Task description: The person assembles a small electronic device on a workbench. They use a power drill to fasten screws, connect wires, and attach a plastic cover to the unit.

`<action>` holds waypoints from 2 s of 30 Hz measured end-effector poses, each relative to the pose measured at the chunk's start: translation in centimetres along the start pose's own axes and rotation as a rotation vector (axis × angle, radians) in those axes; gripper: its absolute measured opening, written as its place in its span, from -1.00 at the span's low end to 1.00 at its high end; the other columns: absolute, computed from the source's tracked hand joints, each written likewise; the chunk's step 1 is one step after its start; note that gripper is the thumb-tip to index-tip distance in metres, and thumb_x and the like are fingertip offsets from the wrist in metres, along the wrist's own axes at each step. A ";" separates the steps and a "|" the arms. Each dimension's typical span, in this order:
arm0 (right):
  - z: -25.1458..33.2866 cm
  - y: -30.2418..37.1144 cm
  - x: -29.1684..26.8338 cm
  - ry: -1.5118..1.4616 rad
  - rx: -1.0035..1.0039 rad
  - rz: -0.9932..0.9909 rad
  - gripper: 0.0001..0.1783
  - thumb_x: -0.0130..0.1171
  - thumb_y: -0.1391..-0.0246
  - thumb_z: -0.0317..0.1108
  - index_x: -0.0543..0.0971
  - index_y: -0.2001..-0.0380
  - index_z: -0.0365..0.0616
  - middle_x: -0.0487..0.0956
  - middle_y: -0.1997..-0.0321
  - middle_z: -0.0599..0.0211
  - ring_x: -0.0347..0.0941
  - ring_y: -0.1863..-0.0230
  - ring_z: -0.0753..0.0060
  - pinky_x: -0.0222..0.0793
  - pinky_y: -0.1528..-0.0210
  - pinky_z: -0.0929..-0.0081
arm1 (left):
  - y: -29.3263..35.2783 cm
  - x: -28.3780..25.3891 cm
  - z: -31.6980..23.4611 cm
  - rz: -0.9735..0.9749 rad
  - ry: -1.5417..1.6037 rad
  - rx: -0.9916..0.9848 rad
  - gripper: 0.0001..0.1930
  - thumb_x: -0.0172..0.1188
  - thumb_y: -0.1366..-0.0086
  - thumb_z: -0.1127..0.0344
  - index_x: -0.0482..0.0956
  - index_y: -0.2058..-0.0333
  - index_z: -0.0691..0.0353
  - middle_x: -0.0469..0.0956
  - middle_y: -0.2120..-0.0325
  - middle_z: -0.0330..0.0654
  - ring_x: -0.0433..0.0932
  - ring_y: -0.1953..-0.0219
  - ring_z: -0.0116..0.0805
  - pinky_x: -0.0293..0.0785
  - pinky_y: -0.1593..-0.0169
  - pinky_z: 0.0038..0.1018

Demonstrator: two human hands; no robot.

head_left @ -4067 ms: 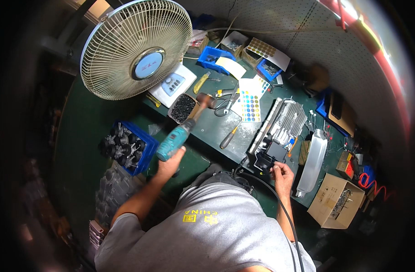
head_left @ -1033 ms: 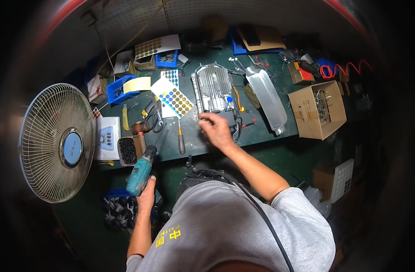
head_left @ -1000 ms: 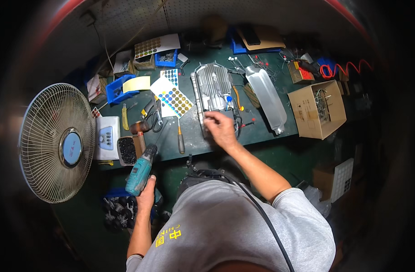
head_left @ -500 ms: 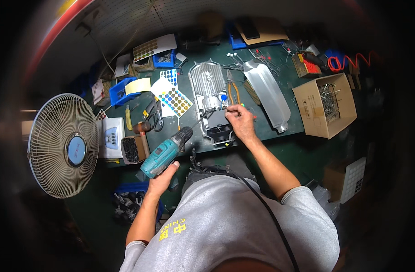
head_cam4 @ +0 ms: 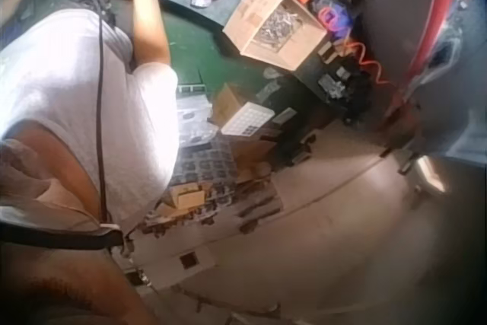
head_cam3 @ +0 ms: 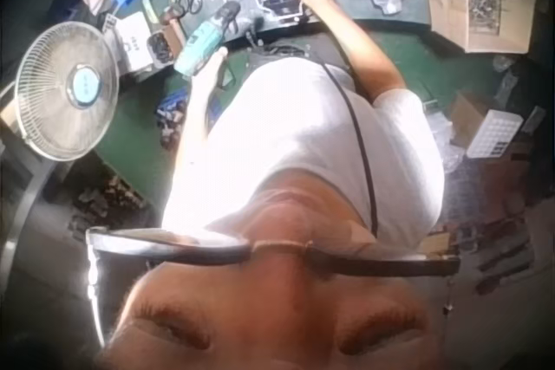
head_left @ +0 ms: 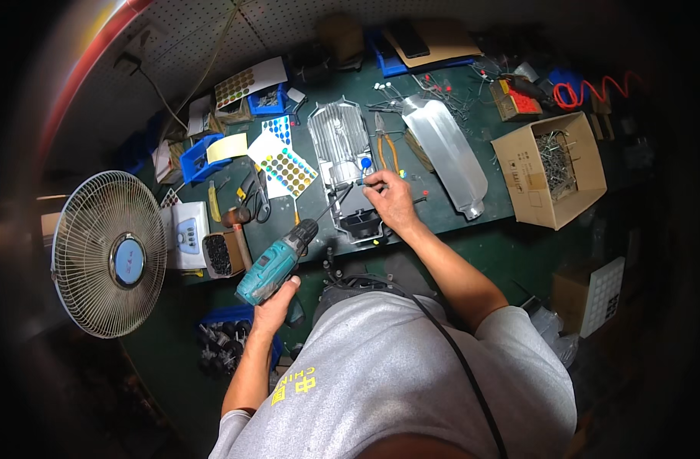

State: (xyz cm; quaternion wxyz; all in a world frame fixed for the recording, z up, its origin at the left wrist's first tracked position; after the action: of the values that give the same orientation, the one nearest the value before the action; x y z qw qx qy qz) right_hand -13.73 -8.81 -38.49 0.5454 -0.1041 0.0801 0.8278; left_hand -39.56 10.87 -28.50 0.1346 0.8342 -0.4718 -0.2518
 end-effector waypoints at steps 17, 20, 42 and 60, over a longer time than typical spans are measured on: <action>2.5 -1.6 1.4 0.332 -0.587 0.182 -0.79 0.34 0.07 -0.55 0.55 0.34 -0.11 0.64 0.26 0.41 0.52 0.14 0.23 0.47 0.08 0.30 | -0.2 -0.5 0.2 0.050 -0.002 -0.007 -0.79 0.33 -0.27 0.32 0.65 0.17 0.29 0.60 0.42 -0.30 0.55 0.35 -0.48 0.49 0.20 -0.46; 1.8 -1.8 1.5 0.309 -0.563 0.179 -0.84 0.30 0.00 -0.50 0.55 0.32 -0.13 0.61 0.32 0.37 0.51 0.14 0.18 0.44 0.05 0.26 | -0.2 -0.6 0.2 0.055 0.003 -0.008 -0.78 0.33 -0.27 0.31 0.65 0.16 0.28 0.59 0.43 -0.30 0.55 0.35 -0.48 0.49 0.20 -0.45; 1.0 -3.1 1.3 0.179 -0.050 0.229 -0.79 0.35 -0.07 -0.37 0.59 0.25 -0.20 0.69 0.30 0.22 0.66 0.25 0.24 0.54 0.19 0.29 | 0.2 -0.7 0.4 -0.008 0.037 -0.002 -0.81 0.34 -0.25 0.33 0.64 0.20 0.27 0.59 0.41 -0.31 0.54 0.34 -0.48 0.48 0.20 -0.47; 1.4 -3.2 1.9 0.202 -0.079 0.198 -0.77 0.34 -0.05 -0.42 0.59 0.22 -0.24 0.69 0.32 0.10 0.66 0.27 0.15 0.55 0.19 0.28 | -0.2 -1.3 -1.0 0.051 -0.059 0.030 -0.78 0.31 -0.24 0.35 0.63 0.15 0.28 0.57 0.42 -0.30 0.53 0.36 -0.47 0.48 0.19 -0.46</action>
State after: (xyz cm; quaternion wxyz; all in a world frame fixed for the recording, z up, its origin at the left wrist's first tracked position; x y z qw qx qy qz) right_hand -11.66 -5.53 -37.66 0.4456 -0.1999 0.1117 0.8654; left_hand -39.42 12.04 -27.40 0.1147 0.8160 -0.5003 -0.2657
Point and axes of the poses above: each hand's wrist, its own y-axis away from the middle knuckle, its own x-axis out of the palm, z = x × y, the point moved 4 cm from there along -y, towards the middle knuckle
